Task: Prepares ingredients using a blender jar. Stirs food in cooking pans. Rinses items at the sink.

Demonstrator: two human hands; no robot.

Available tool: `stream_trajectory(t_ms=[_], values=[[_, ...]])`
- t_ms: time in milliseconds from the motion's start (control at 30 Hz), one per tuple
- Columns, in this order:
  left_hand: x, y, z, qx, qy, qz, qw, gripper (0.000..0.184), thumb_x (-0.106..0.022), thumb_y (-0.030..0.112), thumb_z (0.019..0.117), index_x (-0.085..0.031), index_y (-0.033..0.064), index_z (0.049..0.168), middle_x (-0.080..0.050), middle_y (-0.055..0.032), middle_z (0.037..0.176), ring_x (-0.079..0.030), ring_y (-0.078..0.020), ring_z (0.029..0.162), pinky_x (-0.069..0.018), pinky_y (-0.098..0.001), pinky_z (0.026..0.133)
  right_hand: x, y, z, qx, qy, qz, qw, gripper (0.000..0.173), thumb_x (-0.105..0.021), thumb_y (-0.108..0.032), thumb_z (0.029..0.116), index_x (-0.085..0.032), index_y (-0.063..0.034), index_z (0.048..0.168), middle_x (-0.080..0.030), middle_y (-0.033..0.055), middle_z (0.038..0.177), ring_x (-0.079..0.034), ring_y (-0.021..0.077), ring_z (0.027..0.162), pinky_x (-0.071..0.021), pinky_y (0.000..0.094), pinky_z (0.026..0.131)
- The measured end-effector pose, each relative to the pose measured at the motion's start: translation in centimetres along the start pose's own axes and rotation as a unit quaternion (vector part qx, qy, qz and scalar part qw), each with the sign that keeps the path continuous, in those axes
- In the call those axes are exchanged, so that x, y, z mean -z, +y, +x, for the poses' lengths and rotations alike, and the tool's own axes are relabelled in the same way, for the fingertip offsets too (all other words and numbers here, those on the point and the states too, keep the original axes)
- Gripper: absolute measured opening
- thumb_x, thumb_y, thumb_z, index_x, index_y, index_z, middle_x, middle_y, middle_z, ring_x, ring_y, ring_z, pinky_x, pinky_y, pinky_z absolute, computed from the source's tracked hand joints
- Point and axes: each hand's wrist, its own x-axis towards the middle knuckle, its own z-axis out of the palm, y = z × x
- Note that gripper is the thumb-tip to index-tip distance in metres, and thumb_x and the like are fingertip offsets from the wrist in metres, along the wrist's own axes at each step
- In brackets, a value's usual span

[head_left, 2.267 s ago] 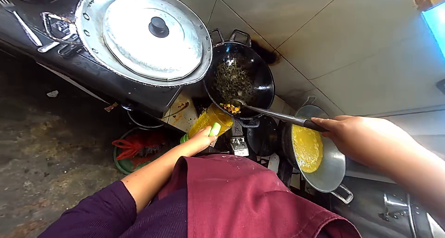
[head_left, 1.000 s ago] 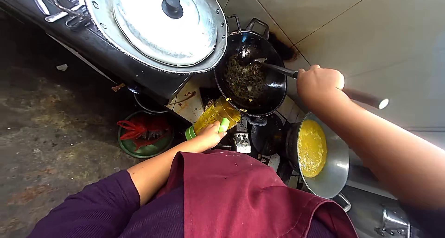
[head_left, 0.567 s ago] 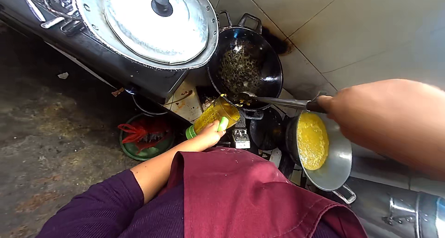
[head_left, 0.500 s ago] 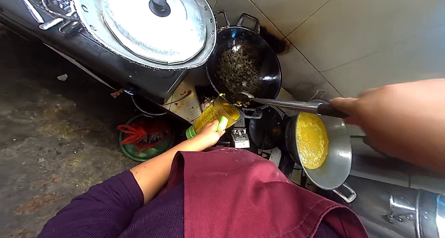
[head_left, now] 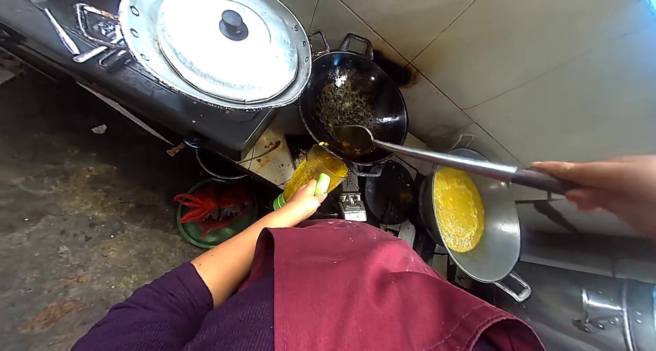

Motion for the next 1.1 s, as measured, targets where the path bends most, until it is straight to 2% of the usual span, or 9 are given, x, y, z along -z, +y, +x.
stream_trajectory(t_ms=[67,133,333,500,600,733,933,1033,1100], values=[[0.1,-0.1,0.0,0.003,0.012,-0.004,1.0,0.033,-0.053,0.019,0.1067,-0.052,-0.0049,0.13,-0.064,-0.021,0.109,-0.065,-0.0281,0.098,-0.0516,-0.0459,0.092,0.3,0.8,2.9,0.004,-0.009,-0.022,1.0,0.036,-0.056,-0.014,0.1067,-0.064,-0.0136,0.142,-0.073,0.0081,0.088,-0.068,0.0202,0.069,-0.0569,0.0442,0.066],[0.3,-0.4,-0.1,0.001,0.02,-0.011,1.0,0.033,-0.054,0.019,0.1067,-0.052,-0.0049,0.13,-0.064,-0.0219,0.11,-0.065,-0.0295,0.1,-0.0512,-0.0475,0.093,0.7,-0.1,6.1,0.014,-0.006,-0.026,1.0,0.034,-0.056,-0.015,0.1073,-0.066,-0.0145,0.139,-0.073,0.0097,0.086,-0.066,0.0231,0.065,-0.0558,0.0487,0.063],[1.1,-1.0,-0.5,0.018,0.031,0.003,0.999,0.035,-0.056,0.022,0.1055,-0.053,-0.0021,0.131,-0.065,-0.0226,0.113,-0.065,-0.0334,0.105,-0.0502,-0.0529,0.096,0.1,-4.8,17.8,-0.054,-0.005,-0.053,0.997,0.03,-0.051,-0.024,0.1098,-0.072,-0.0059,0.12,-0.072,0.025,0.1,-0.068,0.0476,0.093,-0.0489,0.0729,0.081],[1.6,-1.9,-0.6,0.019,0.03,0.018,0.999,0.035,-0.056,0.022,0.1056,-0.054,-0.0023,0.13,-0.065,-0.022,0.11,-0.066,-0.0333,0.102,-0.0518,-0.0528,0.094,-0.1,-10.2,22.6,-0.096,0.028,-0.099,0.99,0.027,-0.057,-0.019,0.104,-0.069,0.0052,0.103,-0.067,0.0352,0.107,-0.064,0.0564,0.107,-0.0467,0.0778,0.079],[2.0,-2.1,-1.0,0.024,0.025,0.012,0.999,0.033,-0.056,0.022,0.1058,-0.054,-0.002,0.129,-0.065,-0.0212,0.109,-0.066,-0.0328,0.101,-0.0518,-0.0524,0.094,-0.6,-14.0,22.1,-0.125,0.016,-0.14,0.982,0.025,-0.061,-0.014,0.1004,-0.064,0.0094,0.092,-0.066,0.0354,0.106,-0.065,0.0552,0.106,-0.0485,0.0737,0.075],[2.3,-2.5,-0.7,0.02,0.022,0.014,0.999,0.033,-0.056,0.023,0.1056,-0.054,-0.0009,0.129,-0.066,-0.0199,0.108,-0.066,-0.0322,0.1,-0.0519,-0.0528,0.093,-1.2,-15.5,20.8,-0.096,-0.008,-0.193,0.976,0.018,-0.062,-0.012,0.0987,-0.067,0.0038,0.091,-0.068,0.0306,0.1,-0.068,0.0507,0.099,-0.0506,0.0699,0.07],[2.5,-2.1,-0.1,0.017,0.023,0.027,0.999,0.034,-0.056,0.025,0.1058,-0.054,0.0003,0.129,-0.066,-0.0198,0.108,-0.067,-0.0327,0.101,-0.0519,-0.0539,0.093,0.3,-13.1,15.4,-0.005,-0.056,-0.216,0.975,0.019,-0.061,-0.023,0.1038,-0.073,-0.0124,0.114,-0.071,0.0201,0.096,-0.069,0.0433,0.095,-0.0532,0.0666,0.073],[2.3,-2.0,0.3,0.009,0.027,0.028,0.999,0.034,-0.056,0.025,0.1057,-0.055,-0.0004,0.128,-0.066,-0.0207,0.109,-0.066,-0.0333,0.1,-0.0521,-0.0544,0.092,0.6,-10.3,10.4,0.027,-0.042,-0.207,0.977,0.025,-0.066,-0.025,0.1016,-0.072,-0.0231,0.125,-0.073,0.0128,0.09,-0.071,0.0367,0.085,-0.0551,0.0602,0.068],[2.2,-1.9,0.4,0.01,0.029,0.026,0.999,0.035,-0.057,0.024,0.1053,-0.054,-0.0007,0.129,-0.066,-0.0218,0.11,-0.066,-0.0347,0.101,-0.0514,-0.0558,0.093,-0.1,-7.7,7.2,0.048,-0.016,-0.184,0.982,0.032,-0.068,-0.022,0.0997,-0.07,-0.0231,0.131,-0.074,0.0109,0.09,-0.072,0.0334,0.081,-0.0569,0.0577,0.066]])
